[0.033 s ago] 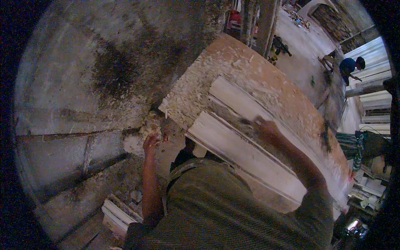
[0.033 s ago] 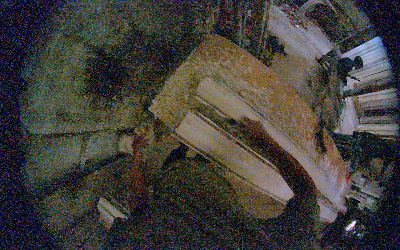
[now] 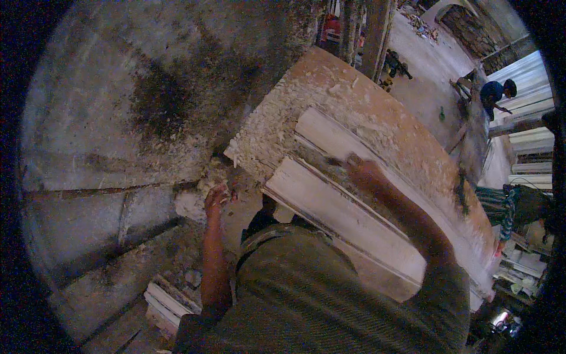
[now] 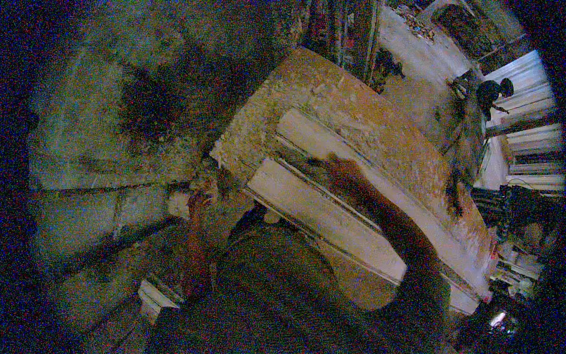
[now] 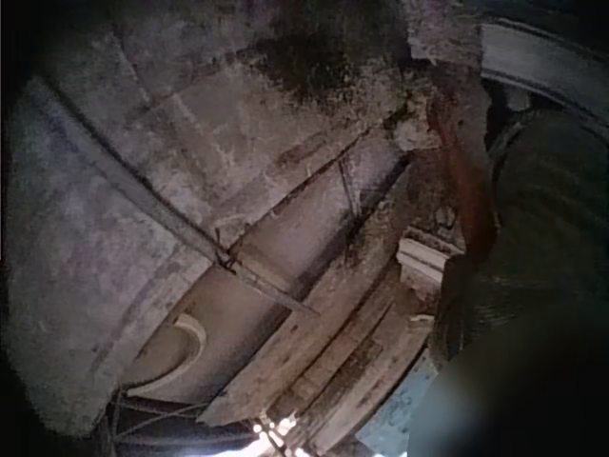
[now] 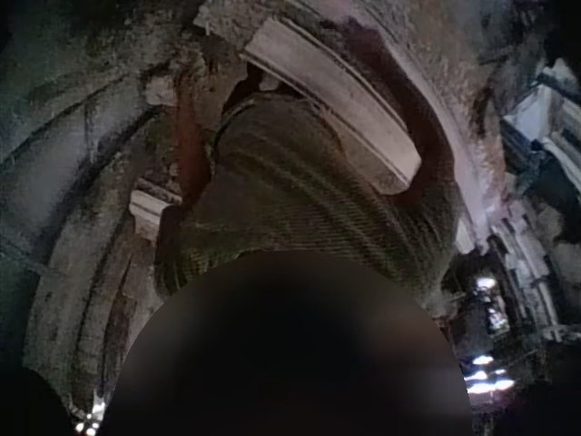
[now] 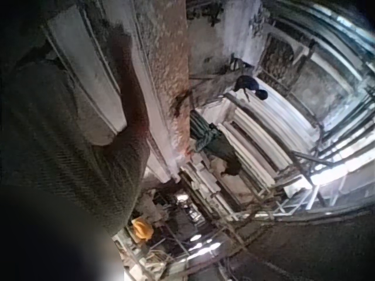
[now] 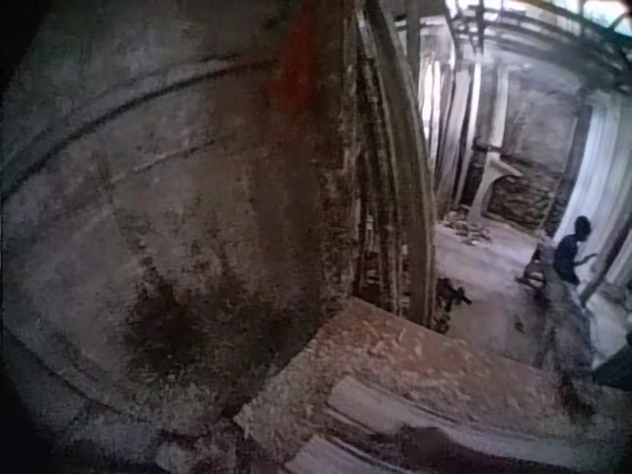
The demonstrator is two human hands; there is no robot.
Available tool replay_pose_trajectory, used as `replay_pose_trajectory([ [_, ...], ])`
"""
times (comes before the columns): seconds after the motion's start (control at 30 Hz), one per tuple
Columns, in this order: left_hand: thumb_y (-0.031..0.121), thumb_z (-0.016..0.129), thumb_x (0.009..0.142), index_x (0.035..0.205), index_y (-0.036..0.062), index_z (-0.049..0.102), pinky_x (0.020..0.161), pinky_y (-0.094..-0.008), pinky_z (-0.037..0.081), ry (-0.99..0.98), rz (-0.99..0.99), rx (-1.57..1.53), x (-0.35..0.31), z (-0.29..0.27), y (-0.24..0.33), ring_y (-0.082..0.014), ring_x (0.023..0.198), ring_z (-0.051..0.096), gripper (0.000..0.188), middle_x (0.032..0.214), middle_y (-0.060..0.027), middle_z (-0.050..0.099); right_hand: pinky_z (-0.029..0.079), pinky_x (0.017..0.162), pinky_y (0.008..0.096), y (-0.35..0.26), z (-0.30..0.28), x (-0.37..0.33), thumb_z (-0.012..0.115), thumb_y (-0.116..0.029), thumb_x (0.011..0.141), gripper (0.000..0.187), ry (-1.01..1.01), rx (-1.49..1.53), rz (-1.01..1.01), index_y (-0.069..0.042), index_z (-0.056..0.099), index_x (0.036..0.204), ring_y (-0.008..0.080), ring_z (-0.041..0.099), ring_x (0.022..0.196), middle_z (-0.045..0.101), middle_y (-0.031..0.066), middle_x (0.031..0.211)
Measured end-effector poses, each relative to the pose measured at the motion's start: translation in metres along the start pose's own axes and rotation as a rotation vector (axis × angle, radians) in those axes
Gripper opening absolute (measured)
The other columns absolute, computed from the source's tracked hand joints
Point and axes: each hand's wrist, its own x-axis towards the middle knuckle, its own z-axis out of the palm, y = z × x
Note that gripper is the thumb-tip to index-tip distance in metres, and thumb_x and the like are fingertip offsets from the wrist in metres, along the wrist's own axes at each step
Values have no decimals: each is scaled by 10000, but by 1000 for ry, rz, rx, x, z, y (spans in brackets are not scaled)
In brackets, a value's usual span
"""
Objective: The person uses a scraper to remove old material from the surface of a long, white wooden frame. They work along the length of the frame, clearing debris from the grooves and edges.
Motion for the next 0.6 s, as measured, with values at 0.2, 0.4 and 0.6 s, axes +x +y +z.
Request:
replay_pose_trajectory([
  [0.2, 258, 769, 928, 1228, 73, 662, 614, -318, 519, -225, -86, -133, -24, 65, 90, -157, 883, 677, 368, 1144, -57, 718, 559, 544, 493, -36, 14, 158, 638, -126, 868, 238, 96, -1, -4, 28, 582, 1041, 364, 707, 679, 668, 224, 941],
  [0.4, 285, 761, 936, 1229, 98, 689, 737, -318, 523, -78, -8, 36, -52, 48, 88, -146, 911, 654, 355, 1114, -41, 713, 571, 827, 515, 7, -9, 22, 681, -197, 865, 331, -129, 242, 167, -37, 631, 1151, 426, 680, 960, 653, 214, 1034],
  [0.6, 350, 751, 932, 1249, 107, 691, 854, -338, 513, -95, -246, 53, -54, 30, 55, -158, 1004, 647, 404, 1148, -21, 718, 553, 896, 519, 21, 18, 49, 715, -293, 880, 427, -112, 219, 145, -87, 632, 1245, 426, 666, 1033, 659, 213, 1105],
])
